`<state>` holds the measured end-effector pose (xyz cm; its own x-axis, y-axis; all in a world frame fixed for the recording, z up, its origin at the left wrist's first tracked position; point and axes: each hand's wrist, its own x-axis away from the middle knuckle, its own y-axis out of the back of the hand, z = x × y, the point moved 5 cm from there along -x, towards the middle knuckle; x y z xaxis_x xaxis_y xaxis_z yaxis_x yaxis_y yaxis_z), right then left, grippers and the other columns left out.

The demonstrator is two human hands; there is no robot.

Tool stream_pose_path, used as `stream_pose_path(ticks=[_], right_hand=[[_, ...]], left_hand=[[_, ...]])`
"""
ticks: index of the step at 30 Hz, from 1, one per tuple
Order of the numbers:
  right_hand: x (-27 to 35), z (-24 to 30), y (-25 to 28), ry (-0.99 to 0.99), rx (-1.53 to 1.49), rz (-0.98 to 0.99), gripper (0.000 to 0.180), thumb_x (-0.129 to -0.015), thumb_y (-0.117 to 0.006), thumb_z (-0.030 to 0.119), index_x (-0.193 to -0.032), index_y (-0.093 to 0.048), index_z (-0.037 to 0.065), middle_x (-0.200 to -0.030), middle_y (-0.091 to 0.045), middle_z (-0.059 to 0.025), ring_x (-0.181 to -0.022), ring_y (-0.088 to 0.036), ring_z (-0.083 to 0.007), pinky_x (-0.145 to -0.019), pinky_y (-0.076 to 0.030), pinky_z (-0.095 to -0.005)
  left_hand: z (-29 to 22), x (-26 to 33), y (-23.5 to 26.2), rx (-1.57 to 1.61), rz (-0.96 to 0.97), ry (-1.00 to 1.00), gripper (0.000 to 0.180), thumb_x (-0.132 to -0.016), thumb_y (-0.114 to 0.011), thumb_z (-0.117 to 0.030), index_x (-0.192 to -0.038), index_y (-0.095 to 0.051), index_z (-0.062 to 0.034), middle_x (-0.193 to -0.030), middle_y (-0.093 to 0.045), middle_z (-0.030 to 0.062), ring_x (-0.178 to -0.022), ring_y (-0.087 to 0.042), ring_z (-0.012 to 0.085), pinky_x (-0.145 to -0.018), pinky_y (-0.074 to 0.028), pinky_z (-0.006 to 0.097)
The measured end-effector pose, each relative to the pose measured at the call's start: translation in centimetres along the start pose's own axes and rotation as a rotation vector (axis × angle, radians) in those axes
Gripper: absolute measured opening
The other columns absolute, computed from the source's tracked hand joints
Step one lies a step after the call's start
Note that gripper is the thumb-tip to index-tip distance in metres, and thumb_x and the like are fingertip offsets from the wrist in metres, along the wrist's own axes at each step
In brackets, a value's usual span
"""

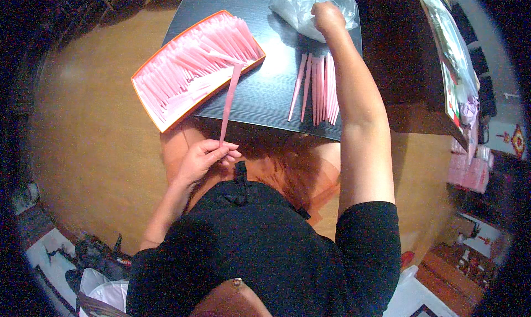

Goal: The person sits at a table and repeatedly takes pink plastic straws from a box, inserts one into another to form a longer straw, and places the assembled straws on the table.

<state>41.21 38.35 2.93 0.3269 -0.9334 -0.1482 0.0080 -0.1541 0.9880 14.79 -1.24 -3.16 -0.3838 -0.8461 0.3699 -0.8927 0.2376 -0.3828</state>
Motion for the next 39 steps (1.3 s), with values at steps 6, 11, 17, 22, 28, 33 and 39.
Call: stream_pose_path(ticks=[6, 11, 17, 22, 28, 33, 39], right_hand=[[0.2, 0.2, 1.1, -0.067, -0.049, -0.046, 0.016, -0.08, -0.071, 0.019, -0.094, -0.072, 0.012, -0.103, -0.067, -0.0128, -0.098, -0.065, -0.0323, -0.082, -0.052, -0.0416], [1.5, -1.4, 3.7, -0.053, -0.059, -0.241, 0.017, -0.086, -0.067, 0.021, -0.098, -0.072, 0.01, -0.097, -0.07, -0.0137, -0.092, -0.067, -0.0323, -0.078, -0.053, -0.0423], [7.6, 1.2, 9.4, -0.02, -0.254, -0.298, 0.017, -0.089, -0.063, 0.017, -0.098, -0.068, 0.003, -0.095, -0.07, -0.0152, -0.087, -0.068, -0.0272, -0.076, -0.053, -0.0367], [14.9, 6.4, 10.7, 0.022, -1.242, -0.124, 0.024, -0.092, -0.064, 0.011, -0.114, -0.061, 0.001, -0.094, -0.066, -0.0052, -0.084, -0.064, -0.0129, -0.077, -0.052, -0.0269], [19.5, 12.2, 13.7, 0.134, -1.562, -0.17, 0.056, -0.091, -0.064, 0.005, -0.141, -0.038, 0.003, -0.097, -0.063, -0.0111, -0.087, -0.063, -0.015, -0.078, -0.052, -0.0277], [20.5, 14.0, 15.1, 0.201, -1.605, -0.231, 0.056, -0.087, -0.066, -0.003, -0.135, -0.038, 0.003, -0.096, -0.064, -0.0134, -0.088, -0.066, -0.0185, -0.081, -0.055, -0.0297], [20.8, 14.1, 15.6, 0.215, -1.57, -0.34, 0.053, -0.088, -0.064, -0.004, -0.135, -0.04, 0.004, -0.097, -0.064, -0.0125, -0.094, -0.065, -0.02, -0.083, -0.057, -0.0325]], left_hand=[[-0.1, -0.4, -0.3, -0.004, -0.001, 0.031, 0.032, -0.099, -0.055, -0.02, -0.117, -0.064, 0.0043, -0.104, -0.071, 0.0112, -0.089, -0.065, 0.0113, -0.078, -0.052, 0.024], [0.1, -0.6, -0.3, -0.025, 0.043, 0.0, 0.033, -0.1, -0.054, -0.024, -0.118, -0.064, 0.0024, -0.105, -0.07, 0.0107, -0.09, -0.066, 0.0116, -0.079, -0.052, 0.024], [0.6, -0.2, -0.3, 0.008, 0.038, -0.038, 0.033, -0.099, -0.056, -0.022, -0.117, -0.064, 0.0041, -0.105, -0.071, 0.0118, -0.09, -0.066, 0.0125, -0.081, -0.052, 0.025], [0.6, -0.1, -0.6, -0.078, 0.071, -0.07, 0.033, -0.1, -0.053, -0.022, -0.119, -0.063, 0.0035, -0.105, -0.07, 0.0109, -0.092, -0.066, 0.0134, -0.081, -0.053, 0.026], [0.3, 0.4, -1.3, -0.132, 0.099, -0.08, 0.033, -0.1, -0.054, -0.023, -0.119, -0.064, 0.003, -0.106, -0.07, 0.0105, -0.091, -0.066, 0.0128, -0.081, -0.053, 0.026], [0.2, 0.7, -1.8, -0.134, 0.099, -0.071, 0.032, -0.099, -0.056, -0.023, -0.118, -0.065, 0.0021, -0.105, -0.071, 0.0094, -0.09, -0.066, 0.0122, -0.08, -0.054, 0.026], [0.0, 0.9, -2.0, -0.129, 0.093, -0.067, 0.032, -0.099, -0.056, -0.022, -0.118, -0.065, 0.0023, -0.104, -0.071, 0.0096, -0.09, -0.066, 0.0118, -0.079, -0.054, 0.026]])
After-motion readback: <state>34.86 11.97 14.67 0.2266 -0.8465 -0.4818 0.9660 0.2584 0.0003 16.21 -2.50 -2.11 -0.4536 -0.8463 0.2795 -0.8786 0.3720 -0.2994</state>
